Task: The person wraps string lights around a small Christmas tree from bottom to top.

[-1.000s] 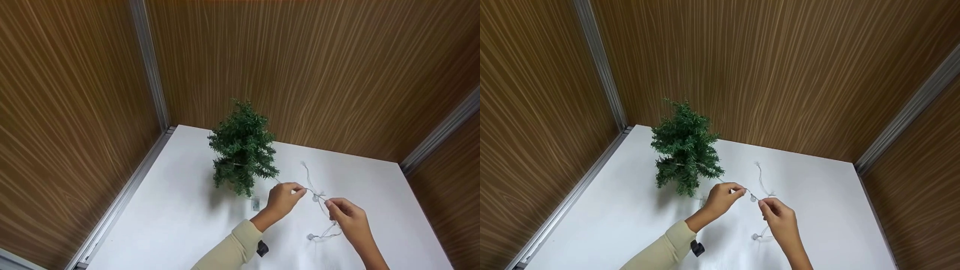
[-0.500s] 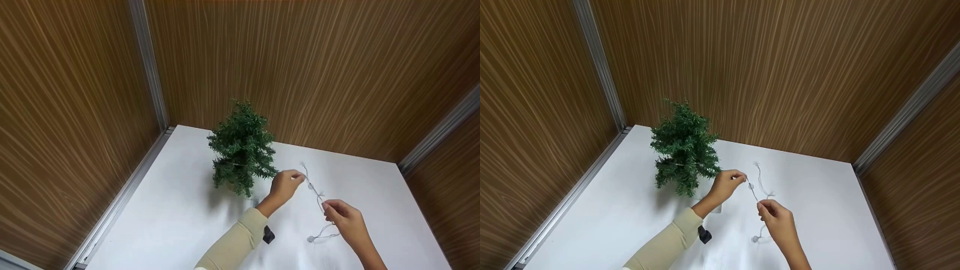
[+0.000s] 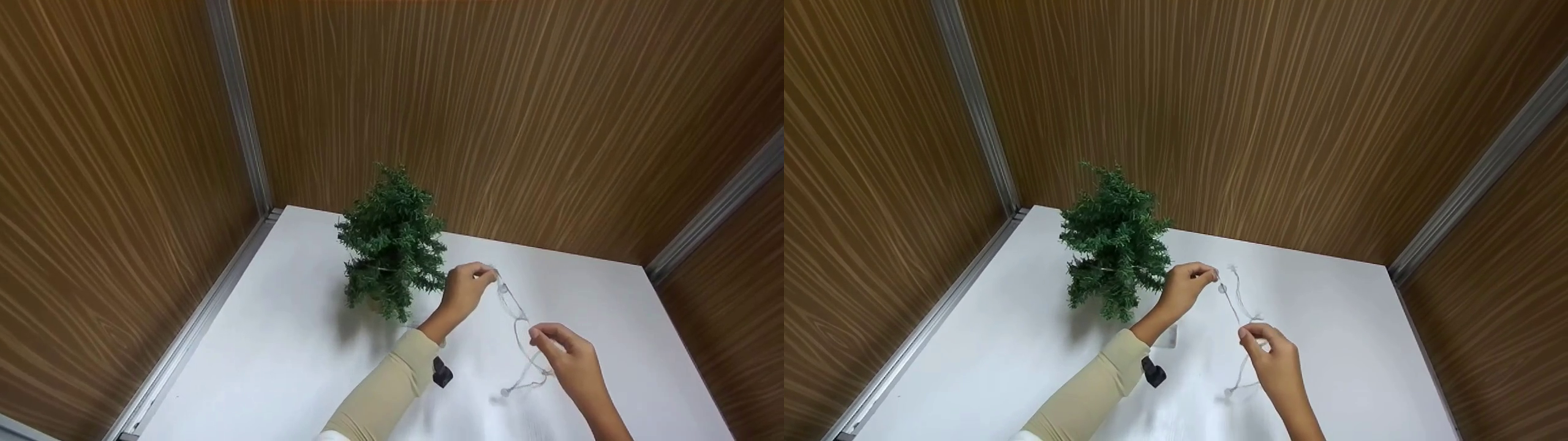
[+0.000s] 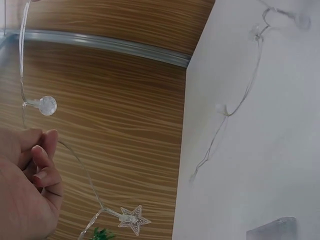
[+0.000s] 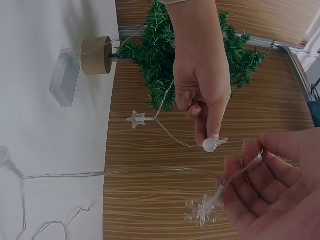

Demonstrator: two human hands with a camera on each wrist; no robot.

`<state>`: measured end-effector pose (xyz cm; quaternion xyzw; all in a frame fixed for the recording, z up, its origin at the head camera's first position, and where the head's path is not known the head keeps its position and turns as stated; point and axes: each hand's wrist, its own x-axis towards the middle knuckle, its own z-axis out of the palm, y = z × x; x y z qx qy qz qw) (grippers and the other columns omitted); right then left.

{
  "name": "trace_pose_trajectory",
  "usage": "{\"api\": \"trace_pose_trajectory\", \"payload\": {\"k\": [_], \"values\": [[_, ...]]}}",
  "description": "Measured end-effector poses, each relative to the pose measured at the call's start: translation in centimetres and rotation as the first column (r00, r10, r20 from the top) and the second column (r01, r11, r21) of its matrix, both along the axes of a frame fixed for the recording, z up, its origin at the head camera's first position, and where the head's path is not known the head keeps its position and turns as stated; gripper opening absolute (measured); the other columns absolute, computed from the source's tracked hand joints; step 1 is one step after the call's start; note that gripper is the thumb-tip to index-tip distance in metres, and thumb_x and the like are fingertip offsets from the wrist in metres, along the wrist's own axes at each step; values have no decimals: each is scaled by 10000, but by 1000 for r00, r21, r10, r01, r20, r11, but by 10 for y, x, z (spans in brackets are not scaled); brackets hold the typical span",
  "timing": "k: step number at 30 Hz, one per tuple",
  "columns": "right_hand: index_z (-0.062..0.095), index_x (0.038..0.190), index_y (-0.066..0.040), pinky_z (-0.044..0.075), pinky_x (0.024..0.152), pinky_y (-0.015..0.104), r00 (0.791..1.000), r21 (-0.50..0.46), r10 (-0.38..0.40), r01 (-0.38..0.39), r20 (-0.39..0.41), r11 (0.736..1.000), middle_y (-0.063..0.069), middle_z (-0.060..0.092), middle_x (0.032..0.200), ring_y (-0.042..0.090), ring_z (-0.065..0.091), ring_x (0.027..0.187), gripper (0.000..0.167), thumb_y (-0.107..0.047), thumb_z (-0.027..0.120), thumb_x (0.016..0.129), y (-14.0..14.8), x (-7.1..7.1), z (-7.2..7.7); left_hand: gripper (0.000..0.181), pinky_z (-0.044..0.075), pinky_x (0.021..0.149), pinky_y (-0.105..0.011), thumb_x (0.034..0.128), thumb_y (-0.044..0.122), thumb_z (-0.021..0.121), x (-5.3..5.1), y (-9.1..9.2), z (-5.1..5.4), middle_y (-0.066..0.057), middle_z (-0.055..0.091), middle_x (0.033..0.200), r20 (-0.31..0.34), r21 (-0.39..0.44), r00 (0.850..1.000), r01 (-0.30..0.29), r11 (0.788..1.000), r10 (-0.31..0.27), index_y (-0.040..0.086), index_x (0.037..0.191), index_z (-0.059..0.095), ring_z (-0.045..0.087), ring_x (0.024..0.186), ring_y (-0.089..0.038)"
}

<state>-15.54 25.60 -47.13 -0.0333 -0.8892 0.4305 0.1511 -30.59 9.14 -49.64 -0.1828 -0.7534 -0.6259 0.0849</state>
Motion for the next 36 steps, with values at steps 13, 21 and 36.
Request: {"api": "trace_pose_trajectory", "payload": {"k": [13,21,36], "values": [[743,1028,-85,393,1045,299,1000,-64,0,1,22,998,7,735,1041,-101,553,1049,232,-305,695,970,-6,-2,3,132,492,707,-176,963,143,681,-17,3,20,40,759,910,13,78,999,-30,997,29,81,927,792,615,804,4],[720,969,-15,337,980,88,990,-130,-19,0,-141,992,37,604,1151,13,513,1128,134,-148,708,957,-7,0,4,131,493,711,-192,964,125,676,-24,-2,32,1,748,906,40,127,997,-72,989,67,74,900,778,619,799,-21],[722,1037,-13,514,844,117,982,-273,-159,127,-101,954,-13,757,940,42,667,974,220,-209,738,939,-5,6,3,148,451,594,-187,965,111,670,-27,18,51,-37,745,826,184,393,982,-115,912,45,10,909,762,531,618,-73]]}}
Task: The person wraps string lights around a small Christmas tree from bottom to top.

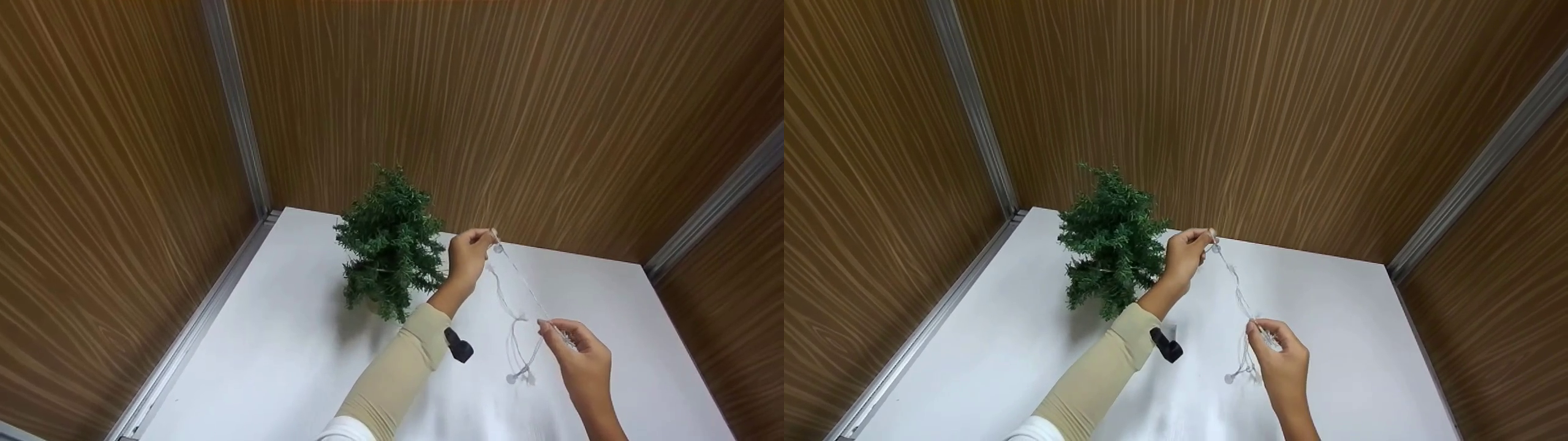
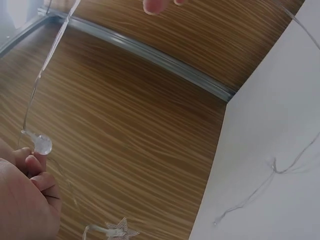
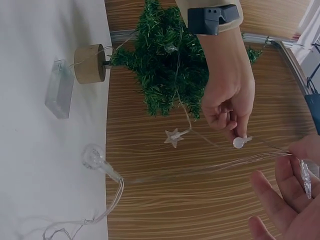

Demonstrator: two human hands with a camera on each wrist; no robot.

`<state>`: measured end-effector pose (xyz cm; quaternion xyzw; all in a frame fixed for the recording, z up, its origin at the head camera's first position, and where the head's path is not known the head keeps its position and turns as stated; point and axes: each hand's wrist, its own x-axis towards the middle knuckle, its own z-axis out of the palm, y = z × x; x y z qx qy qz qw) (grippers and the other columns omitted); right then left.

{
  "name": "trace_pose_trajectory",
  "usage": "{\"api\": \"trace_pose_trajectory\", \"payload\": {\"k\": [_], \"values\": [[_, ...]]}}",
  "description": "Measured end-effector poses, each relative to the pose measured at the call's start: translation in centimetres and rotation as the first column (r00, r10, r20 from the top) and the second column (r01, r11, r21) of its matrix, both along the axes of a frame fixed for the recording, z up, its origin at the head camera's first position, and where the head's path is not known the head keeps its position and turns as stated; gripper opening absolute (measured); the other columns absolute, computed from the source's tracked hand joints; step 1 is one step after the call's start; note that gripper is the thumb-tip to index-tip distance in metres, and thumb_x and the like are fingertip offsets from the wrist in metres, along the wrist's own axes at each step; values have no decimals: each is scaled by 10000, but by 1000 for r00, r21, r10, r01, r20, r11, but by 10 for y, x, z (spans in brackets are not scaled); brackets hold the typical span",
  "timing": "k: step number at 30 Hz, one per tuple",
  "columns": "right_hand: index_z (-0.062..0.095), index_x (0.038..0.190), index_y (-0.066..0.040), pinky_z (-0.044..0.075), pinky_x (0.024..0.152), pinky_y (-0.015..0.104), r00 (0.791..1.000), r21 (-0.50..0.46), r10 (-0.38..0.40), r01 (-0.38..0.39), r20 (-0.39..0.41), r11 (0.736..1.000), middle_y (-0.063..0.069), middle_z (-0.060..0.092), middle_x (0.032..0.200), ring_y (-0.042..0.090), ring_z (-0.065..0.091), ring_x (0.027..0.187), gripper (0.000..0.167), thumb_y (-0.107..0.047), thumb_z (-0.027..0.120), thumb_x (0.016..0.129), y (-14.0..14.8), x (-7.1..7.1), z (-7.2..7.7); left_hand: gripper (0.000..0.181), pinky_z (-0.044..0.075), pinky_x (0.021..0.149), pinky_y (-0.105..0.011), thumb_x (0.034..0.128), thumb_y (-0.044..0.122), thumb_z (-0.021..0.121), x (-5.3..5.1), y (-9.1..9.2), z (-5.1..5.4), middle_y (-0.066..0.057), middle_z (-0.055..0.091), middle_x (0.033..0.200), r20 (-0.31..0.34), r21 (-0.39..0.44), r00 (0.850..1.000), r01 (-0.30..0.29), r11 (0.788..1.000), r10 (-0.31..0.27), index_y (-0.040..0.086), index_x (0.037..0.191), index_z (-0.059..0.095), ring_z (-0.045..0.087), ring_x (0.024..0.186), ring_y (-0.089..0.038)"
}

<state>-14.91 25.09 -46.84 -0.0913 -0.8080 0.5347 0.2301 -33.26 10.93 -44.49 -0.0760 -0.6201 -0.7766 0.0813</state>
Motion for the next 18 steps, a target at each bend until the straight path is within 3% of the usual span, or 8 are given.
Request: {"api": "trace_pose_trajectory", "payload": {"k": [5,11,15,18], "values": [[650,1061,80,547,810,161,998,-153,57,-55,8,987,22,752,886,94,711,845,219,-96,711,945,-2,-2,-4,155,463,598,-192,977,116,653,-2,4,7,-133,765,902,-16,15,1000,-6,1000,6,33,901,759,536,628,-58],[609,1112,59,527,648,190,998,-271,48,-33,50,962,15,699,791,123,648,703,262,-113,713,945,-9,-4,-6,170,505,650,-191,987,136,653,-5,3,18,-96,767,921,-60,-23,998,-34,999,33,-4,993,750,656,765,-60],[592,1222,4,490,599,194,994,-251,39,-12,102,968,-30,679,714,87,598,646,353,-167,725,944,-11,-3,-9,172,575,743,-273,997,119,636,-9,1,24,-94,764,931,-112,-33,992,-56,998,52,-18,1007,740,727,880,-176],[615,1237,-15,477,580,199,991,-179,18,7,134,984,-37,664,660,90,589,610,368,-206,729,944,-11,-1,-11,158,590,775,-311,1002,106,627,-11,2,28,-124,761,947,-136,-38,989,-71,997,65,-8,1001,736,737,934,-257]]}}
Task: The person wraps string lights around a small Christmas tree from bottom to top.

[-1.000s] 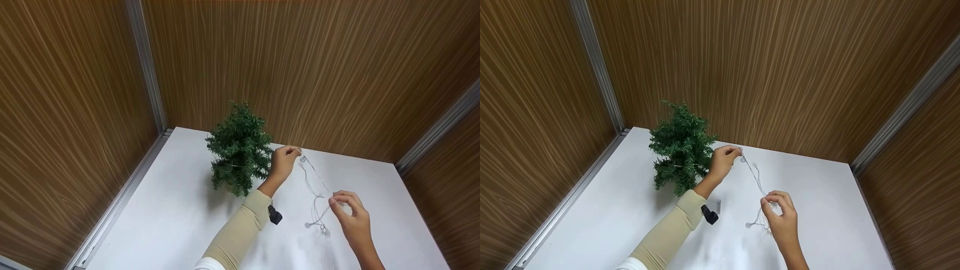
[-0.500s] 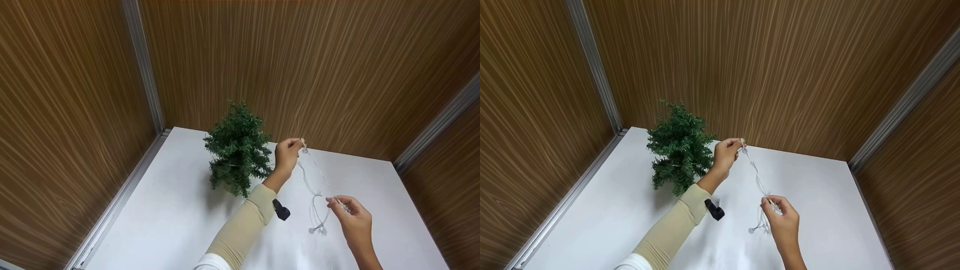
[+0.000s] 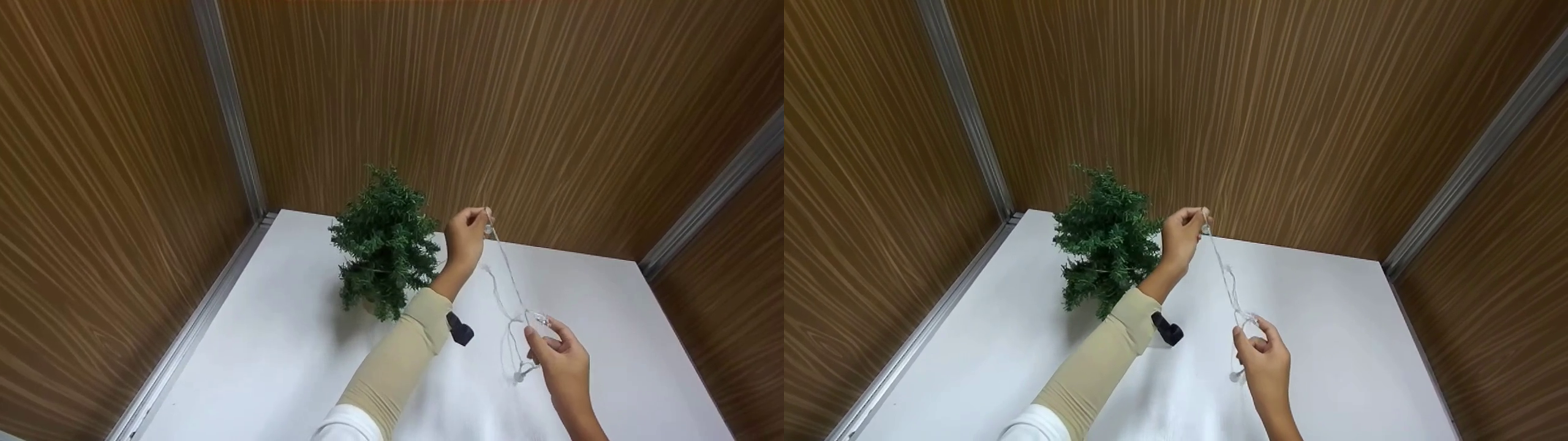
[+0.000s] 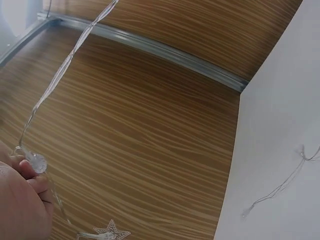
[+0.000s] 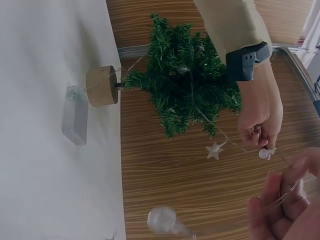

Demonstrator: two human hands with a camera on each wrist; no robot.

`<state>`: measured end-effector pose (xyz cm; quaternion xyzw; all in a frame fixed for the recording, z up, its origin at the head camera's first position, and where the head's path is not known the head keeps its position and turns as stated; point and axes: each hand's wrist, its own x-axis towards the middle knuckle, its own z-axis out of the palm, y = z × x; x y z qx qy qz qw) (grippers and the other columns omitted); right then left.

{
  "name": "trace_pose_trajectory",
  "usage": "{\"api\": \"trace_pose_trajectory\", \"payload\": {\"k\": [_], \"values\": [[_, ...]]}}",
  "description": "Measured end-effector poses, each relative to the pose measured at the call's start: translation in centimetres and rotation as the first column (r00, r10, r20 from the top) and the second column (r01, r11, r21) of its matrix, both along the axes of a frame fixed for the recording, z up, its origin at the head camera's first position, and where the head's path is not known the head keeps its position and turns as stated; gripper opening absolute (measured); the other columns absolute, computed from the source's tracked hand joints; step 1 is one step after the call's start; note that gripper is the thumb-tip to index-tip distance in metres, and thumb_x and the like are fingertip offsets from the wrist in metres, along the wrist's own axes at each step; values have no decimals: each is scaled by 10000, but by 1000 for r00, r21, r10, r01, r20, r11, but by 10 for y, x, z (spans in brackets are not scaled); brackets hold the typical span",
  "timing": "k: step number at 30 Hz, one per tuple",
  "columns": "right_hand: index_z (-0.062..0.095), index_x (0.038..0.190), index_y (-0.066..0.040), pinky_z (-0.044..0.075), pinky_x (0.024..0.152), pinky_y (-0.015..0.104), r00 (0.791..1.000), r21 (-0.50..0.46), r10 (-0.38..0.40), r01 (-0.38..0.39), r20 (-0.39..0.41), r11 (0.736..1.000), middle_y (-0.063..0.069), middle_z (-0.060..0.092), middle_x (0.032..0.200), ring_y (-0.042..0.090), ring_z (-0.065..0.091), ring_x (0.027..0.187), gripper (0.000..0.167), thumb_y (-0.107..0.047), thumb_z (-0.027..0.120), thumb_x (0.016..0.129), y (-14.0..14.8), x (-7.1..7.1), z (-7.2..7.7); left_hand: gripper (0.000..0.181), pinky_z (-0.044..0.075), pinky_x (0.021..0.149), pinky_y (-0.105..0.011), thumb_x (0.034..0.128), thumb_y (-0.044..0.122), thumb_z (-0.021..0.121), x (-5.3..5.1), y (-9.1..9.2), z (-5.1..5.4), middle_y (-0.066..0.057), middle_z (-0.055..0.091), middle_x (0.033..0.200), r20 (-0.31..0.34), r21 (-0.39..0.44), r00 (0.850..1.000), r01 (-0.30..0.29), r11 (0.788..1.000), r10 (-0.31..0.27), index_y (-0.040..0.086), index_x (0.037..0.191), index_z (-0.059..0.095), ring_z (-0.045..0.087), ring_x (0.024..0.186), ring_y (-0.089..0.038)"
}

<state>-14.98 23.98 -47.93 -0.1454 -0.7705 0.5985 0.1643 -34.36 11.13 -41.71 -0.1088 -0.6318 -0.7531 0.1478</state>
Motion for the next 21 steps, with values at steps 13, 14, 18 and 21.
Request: {"api": "trace_pose_trajectory", "payload": {"k": [13,14,18,21], "values": [[762,946,-17,488,596,207,987,174,31,-3,-155,985,1,618,666,150,578,615,167,-171,701,964,-5,7,4,178,538,701,-180,1014,129,613,-12,-5,1,-92,750,953,-15,-111,997,-79,991,78,4,1015,740,680,831,-84],[760,952,-17,487,594,207,985,183,30,1,-169,983,1,620,674,149,577,617,163,-166,696,967,-5,7,6,175,536,702,-180,1014,131,613,-12,-6,1,-85,749,959,-12,-124,996,-85,989,84,13,1016,742,677,836,-85],[758,970,-19,476,580,202,974,212,16,32,-224,977,2,624,688,129,569,621,150,-147,680,976,-3,4,17,164,530,708,-179,1015,148,616,-13,-7,0,-61,747,970,5,-155,996,-82,985,83,47,1007,744,673,855,-87],[763,985,-32,455,573,190,961,237,15,53,-276,970,17,621,695,122,561,634,141,-143,676,978,-1,-1,30,160,528,701,-185,1012,162,623,-13,-7,-1,-49,744,954,13,-167,997,-69,984,72,57,1001,742,662,836,-75]]}}
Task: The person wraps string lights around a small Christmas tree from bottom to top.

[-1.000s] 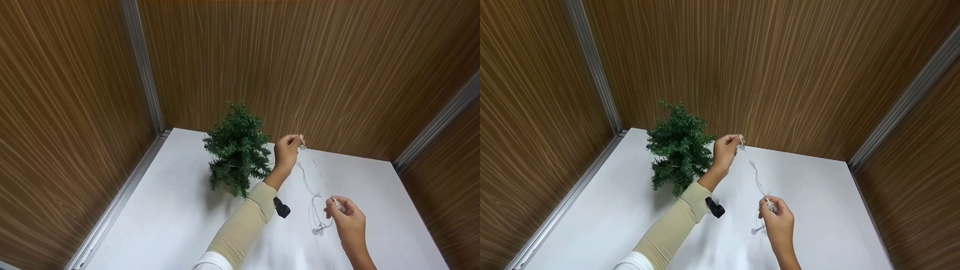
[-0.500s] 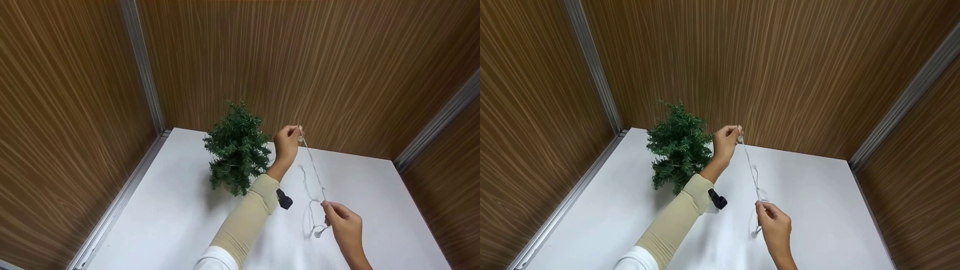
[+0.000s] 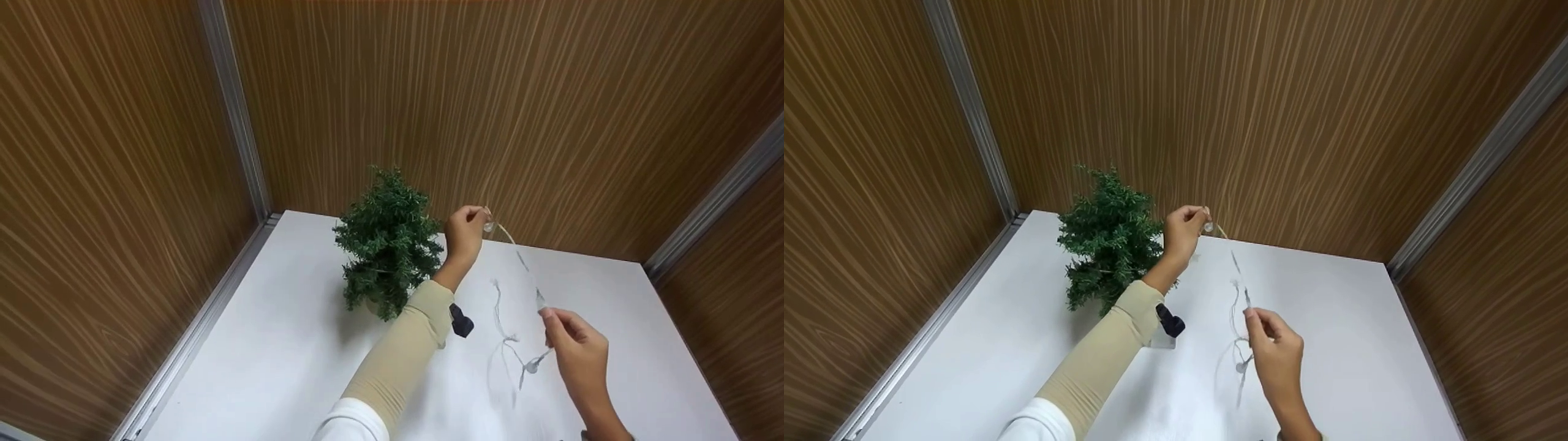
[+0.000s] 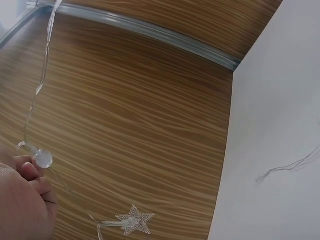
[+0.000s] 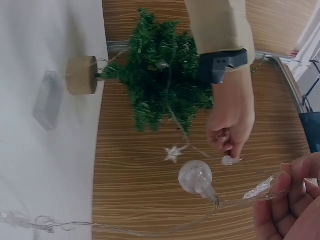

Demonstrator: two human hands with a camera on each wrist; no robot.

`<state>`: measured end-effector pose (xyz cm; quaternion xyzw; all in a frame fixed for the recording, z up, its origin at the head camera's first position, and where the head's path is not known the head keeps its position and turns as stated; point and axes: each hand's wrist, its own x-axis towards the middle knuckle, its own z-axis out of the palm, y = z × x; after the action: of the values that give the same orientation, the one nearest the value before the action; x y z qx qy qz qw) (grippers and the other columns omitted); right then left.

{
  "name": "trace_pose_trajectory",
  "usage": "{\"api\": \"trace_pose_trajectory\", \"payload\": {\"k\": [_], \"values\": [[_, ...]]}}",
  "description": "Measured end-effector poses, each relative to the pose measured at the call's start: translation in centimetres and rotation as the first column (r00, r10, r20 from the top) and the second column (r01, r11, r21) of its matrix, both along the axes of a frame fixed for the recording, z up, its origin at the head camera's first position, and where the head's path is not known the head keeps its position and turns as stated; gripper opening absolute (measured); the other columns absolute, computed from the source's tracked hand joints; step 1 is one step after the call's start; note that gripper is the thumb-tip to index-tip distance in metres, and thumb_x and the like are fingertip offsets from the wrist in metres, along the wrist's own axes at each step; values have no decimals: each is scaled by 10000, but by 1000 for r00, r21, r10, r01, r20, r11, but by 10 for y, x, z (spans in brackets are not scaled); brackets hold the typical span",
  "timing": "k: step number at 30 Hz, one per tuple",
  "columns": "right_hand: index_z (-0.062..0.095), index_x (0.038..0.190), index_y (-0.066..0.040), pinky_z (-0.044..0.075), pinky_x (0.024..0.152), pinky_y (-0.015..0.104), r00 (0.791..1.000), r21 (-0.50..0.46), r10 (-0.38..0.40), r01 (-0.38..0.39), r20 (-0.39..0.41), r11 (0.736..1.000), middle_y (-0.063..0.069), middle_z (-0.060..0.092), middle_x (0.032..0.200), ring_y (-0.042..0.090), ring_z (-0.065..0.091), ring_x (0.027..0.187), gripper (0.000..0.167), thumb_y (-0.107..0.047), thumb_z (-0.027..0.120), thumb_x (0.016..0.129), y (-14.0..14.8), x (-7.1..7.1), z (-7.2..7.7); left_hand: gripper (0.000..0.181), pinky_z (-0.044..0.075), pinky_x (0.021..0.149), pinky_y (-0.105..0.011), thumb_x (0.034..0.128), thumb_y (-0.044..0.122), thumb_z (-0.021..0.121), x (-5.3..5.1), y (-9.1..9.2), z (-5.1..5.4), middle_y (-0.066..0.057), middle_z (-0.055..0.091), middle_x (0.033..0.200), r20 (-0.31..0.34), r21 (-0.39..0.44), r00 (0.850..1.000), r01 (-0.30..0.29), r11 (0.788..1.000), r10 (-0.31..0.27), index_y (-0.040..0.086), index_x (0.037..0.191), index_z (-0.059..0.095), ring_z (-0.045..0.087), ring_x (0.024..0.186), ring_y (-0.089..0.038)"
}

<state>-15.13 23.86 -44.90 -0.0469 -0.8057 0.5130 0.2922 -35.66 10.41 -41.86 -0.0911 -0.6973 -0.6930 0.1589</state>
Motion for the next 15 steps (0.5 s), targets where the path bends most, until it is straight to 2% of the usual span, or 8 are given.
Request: {"api": "trace_pose_trajectory", "payload": {"k": [7,9,15], "values": [[769,993,-38,427,590,189,990,51,21,-13,-141,999,4,595,683,120,539,644,147,-141,665,984,1,-20,46,171,513,681,-201,1005,190,638,0,3,-2,-27,719,896,17,-39,1000,18,999,-17,61,1027,747,622,781,-52],[765,987,-32,420,580,196,986,47,31,-24,-165,999,2,584,672,119,529,630,159,-155,665,985,1,-30,60,164,506,677,-197,1001,191,644,-1,4,-3,-19,715,894,16,-66,1000,15,998,-14,71,1028,751,612,777,-49],[736,982,27,409,545,225,973,0,118,-121,-200,993,36,563,656,158,510,602,231,-194,668,985,-3,-65,94,146,495,694,-184,987,170,665,-4,8,-5,-29,734,930,11,-164,1000,11,986,-9,69,1041,756,625,813,-56]]}}
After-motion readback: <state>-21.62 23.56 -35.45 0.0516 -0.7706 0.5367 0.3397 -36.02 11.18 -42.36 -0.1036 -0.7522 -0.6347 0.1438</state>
